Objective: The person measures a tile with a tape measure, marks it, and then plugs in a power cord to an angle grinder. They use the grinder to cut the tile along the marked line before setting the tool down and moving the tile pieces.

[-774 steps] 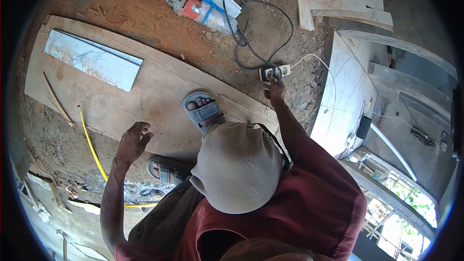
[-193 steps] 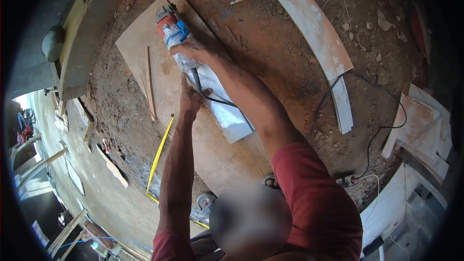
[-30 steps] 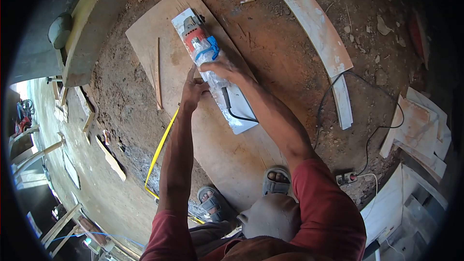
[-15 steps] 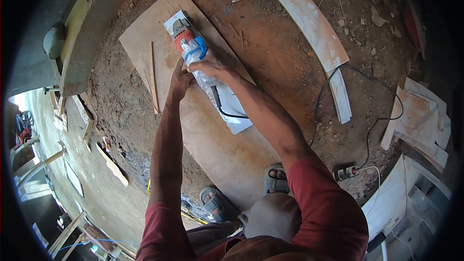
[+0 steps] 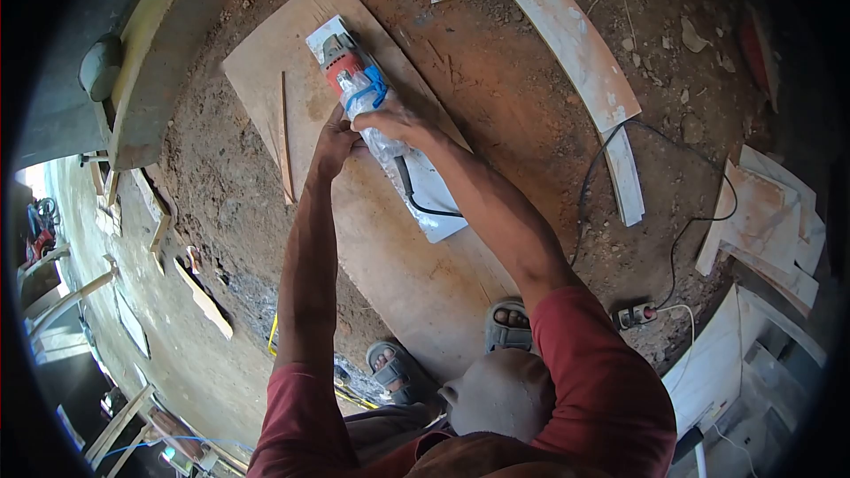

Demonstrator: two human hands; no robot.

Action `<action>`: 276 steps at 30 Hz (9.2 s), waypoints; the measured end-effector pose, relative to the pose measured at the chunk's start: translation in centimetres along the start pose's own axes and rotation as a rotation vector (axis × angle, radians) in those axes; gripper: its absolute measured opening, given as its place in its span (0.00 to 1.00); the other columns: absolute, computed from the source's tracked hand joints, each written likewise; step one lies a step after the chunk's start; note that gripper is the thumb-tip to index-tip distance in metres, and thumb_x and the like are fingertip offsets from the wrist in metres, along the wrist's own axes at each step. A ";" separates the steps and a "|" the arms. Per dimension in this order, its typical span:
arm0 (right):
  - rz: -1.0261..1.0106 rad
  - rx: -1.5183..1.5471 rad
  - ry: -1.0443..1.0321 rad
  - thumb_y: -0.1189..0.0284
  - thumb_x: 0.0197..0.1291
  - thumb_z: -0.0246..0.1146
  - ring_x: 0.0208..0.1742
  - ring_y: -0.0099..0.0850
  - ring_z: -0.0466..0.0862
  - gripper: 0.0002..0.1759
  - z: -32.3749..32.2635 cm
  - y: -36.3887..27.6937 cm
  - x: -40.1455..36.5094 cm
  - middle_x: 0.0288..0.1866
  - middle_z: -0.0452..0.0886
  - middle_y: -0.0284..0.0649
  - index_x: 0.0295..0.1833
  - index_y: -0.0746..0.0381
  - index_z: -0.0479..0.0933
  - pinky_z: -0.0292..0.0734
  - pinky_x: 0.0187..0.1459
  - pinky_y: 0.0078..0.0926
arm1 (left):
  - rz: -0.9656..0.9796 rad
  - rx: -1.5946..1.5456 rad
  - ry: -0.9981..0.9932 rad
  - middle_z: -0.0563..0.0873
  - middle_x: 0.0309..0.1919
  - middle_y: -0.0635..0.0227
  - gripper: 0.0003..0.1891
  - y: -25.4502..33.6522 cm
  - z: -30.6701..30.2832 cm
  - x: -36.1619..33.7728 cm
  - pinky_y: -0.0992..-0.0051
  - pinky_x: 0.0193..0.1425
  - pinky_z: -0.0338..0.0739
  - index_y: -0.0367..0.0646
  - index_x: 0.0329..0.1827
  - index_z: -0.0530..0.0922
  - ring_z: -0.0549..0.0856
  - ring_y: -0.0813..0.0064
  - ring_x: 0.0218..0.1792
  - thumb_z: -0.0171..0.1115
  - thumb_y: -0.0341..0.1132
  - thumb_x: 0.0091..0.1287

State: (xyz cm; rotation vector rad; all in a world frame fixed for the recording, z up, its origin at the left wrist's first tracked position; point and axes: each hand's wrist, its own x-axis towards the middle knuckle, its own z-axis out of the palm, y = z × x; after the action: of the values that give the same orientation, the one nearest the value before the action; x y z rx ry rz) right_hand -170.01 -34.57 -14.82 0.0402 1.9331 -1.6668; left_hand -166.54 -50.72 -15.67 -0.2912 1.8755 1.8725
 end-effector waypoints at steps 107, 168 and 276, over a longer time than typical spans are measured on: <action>0.017 0.118 -0.063 0.64 0.35 0.69 0.49 0.39 0.77 0.36 -0.9 4.6 -11.2 0.48 0.78 0.46 0.56 0.62 0.71 0.70 0.53 0.33 | 0.006 0.054 0.057 0.83 0.40 0.53 0.42 -0.2 0.5 -0.1 0.71 0.37 0.83 0.53 0.74 0.41 0.86 0.66 0.33 0.51 0.20 0.60; 0.109 0.221 -0.106 0.67 0.37 0.69 0.46 0.39 0.78 0.33 -1.6 6.1 -20.5 0.45 0.78 0.45 0.54 0.64 0.70 0.71 0.51 0.34 | -0.030 0.150 0.123 0.83 0.32 0.59 0.42 1.3 1.7 -0.8 0.73 0.32 0.81 0.47 0.74 0.44 0.83 0.71 0.27 0.61 0.30 0.60; 0.262 0.296 -0.053 0.69 0.38 0.70 0.50 0.32 0.76 0.39 -2.2 8.8 -35.5 0.48 0.75 0.39 0.60 0.62 0.64 0.70 0.54 0.30 | -0.090 0.660 0.285 0.86 0.34 0.54 0.45 1.5 5.1 -0.4 0.67 0.34 0.82 0.48 0.73 0.52 0.87 0.62 0.32 0.69 0.46 0.55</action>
State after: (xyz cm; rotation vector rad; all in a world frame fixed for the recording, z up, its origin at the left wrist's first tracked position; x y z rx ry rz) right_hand -138.03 -18.55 -7.04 0.3454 1.5532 -1.7378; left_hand -165.99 -45.69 -13.99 -0.4176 2.4969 1.1031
